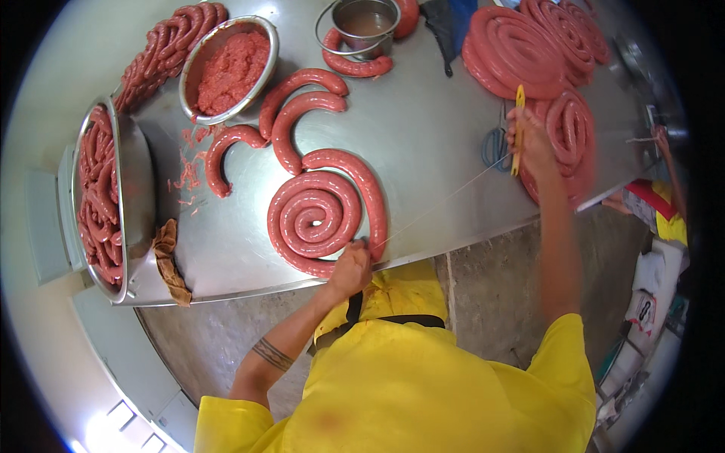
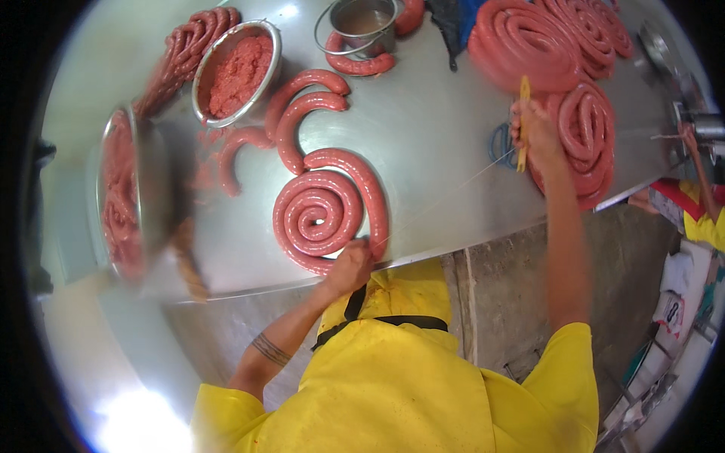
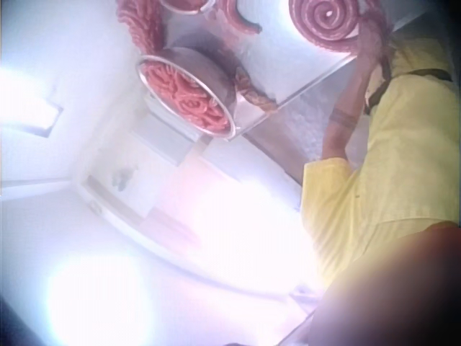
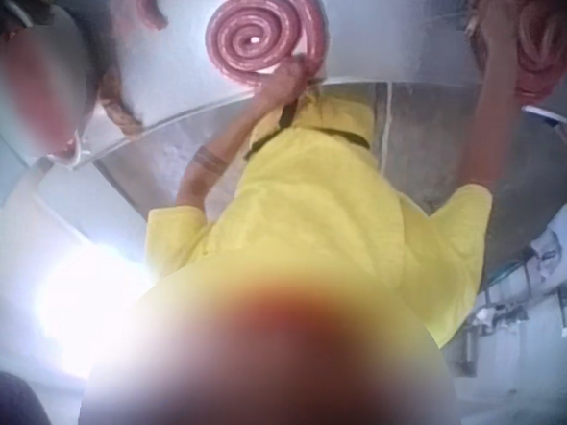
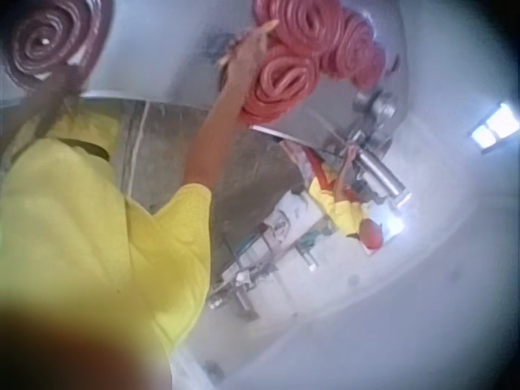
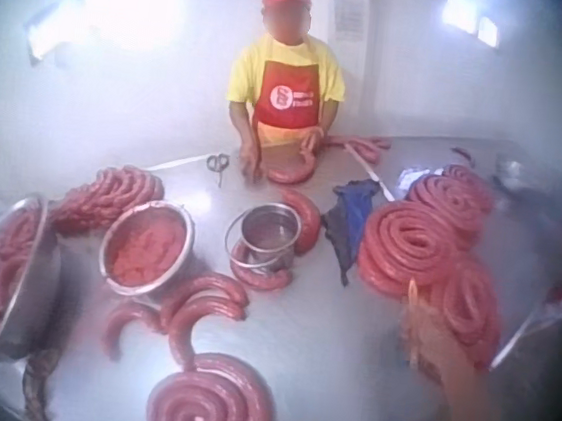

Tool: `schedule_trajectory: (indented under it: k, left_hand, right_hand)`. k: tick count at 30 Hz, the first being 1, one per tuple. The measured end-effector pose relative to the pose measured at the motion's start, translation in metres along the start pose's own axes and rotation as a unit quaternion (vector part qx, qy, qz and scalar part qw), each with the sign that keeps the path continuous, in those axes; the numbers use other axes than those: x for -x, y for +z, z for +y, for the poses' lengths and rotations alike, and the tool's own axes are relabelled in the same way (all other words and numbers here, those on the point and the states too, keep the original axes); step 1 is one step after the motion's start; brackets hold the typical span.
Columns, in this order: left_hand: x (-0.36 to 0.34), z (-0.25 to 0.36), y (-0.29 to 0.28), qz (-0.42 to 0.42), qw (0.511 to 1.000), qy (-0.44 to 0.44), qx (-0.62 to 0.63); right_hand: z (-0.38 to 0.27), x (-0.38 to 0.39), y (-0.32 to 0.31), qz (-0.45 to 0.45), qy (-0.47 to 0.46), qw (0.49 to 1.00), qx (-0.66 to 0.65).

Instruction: The person coils a long continuous sausage on a stainless steel table, using a yellow tool to prick air bubbles and scissors to cut sections. They repeatedly tie off ends and transfer finished coils into a large metal tray.

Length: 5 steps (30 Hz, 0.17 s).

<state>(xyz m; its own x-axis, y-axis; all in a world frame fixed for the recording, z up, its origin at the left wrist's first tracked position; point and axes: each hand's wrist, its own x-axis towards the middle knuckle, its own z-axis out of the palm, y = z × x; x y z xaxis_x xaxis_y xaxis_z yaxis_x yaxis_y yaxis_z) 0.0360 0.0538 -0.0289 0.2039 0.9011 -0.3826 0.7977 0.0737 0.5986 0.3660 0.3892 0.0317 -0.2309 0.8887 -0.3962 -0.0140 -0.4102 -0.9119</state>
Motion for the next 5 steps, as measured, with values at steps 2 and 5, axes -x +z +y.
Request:
schedule_trajectory:
  k: [2, 5]
  left_hand:
    - [-0.019, -0.001, -0.011, -0.119, 0.943, -0.048, 0.306]
    - [-0.037, -0.001, -0.035, -0.241, 0.655, -0.266, 0.665]
  right_hand:
    - [-0.025, 0.007, -0.028, 0.027, -0.022, 0.999, -0.012]
    - [-0.050, 0.030, -0.074, 0.003, -0.036, 0.996, -0.084]
